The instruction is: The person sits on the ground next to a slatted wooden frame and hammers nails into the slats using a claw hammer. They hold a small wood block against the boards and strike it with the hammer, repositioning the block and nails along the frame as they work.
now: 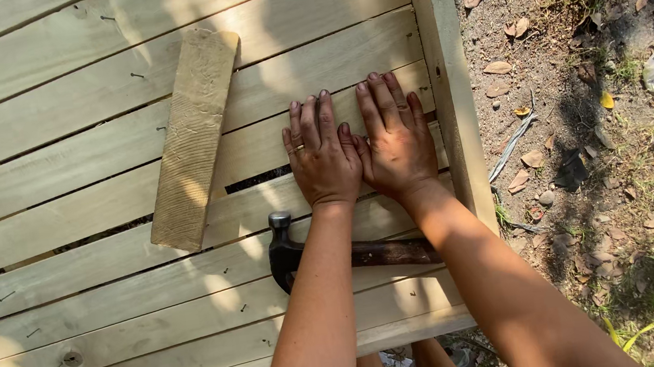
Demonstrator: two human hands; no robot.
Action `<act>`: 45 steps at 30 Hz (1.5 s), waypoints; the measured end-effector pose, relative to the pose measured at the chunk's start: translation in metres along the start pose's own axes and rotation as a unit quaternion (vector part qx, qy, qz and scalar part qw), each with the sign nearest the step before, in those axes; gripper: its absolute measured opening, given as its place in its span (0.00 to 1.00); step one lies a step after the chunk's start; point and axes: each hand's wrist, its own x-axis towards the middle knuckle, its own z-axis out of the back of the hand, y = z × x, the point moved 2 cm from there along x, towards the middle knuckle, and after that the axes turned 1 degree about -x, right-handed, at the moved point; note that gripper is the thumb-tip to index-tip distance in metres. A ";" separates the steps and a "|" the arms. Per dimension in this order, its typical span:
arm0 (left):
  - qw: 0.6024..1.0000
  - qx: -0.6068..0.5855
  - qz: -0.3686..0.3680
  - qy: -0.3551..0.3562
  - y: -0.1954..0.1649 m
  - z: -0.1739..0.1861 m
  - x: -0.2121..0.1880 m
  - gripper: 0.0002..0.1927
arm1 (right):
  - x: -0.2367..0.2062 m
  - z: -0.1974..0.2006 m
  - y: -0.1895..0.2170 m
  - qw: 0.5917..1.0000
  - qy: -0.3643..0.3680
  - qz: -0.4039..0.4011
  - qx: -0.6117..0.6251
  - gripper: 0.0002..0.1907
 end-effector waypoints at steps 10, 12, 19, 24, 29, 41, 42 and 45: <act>1.000 0.011 -0.003 -0.025 0.001 -0.002 0.001 0.24 | 0.000 0.008 0.000 0.999 -0.036 0.028 -0.012 0.34; 1.000 0.009 -0.001 -0.026 0.000 -0.003 0.002 0.24 | 0.000 0.008 -0.001 0.999 -0.033 0.026 -0.013 0.35; 0.999 0.006 0.005 -0.034 -0.005 -0.003 0.005 0.22 | 0.001 0.008 -0.003 0.999 -0.034 0.024 -0.011 0.34; 0.999 0.014 0.008 -0.037 -0.005 -0.003 0.005 0.22 | 0.000 0.005 -0.003 0.999 -0.028 0.017 -0.016 0.34; 0.999 0.030 0.004 -0.036 -0.004 -0.005 0.004 0.21 | 0.002 0.005 0.000 0.999 -0.022 0.013 -0.044 0.34; 0.999 0.008 -0.001 -0.032 0.003 -0.005 0.004 0.21 | -0.023 0.018 0.009 0.970 -0.126 0.000 0.206 0.28; 0.999 0.006 -0.005 -0.032 0.003 -0.005 0.005 0.21 | -0.033 0.025 0.015 0.972 -0.139 -0.006 0.189 0.27; 1.000 -0.005 -0.004 -0.030 0.001 -0.001 0.006 0.21 | -0.089 0.046 0.043 0.976 -0.106 -0.017 0.190 0.24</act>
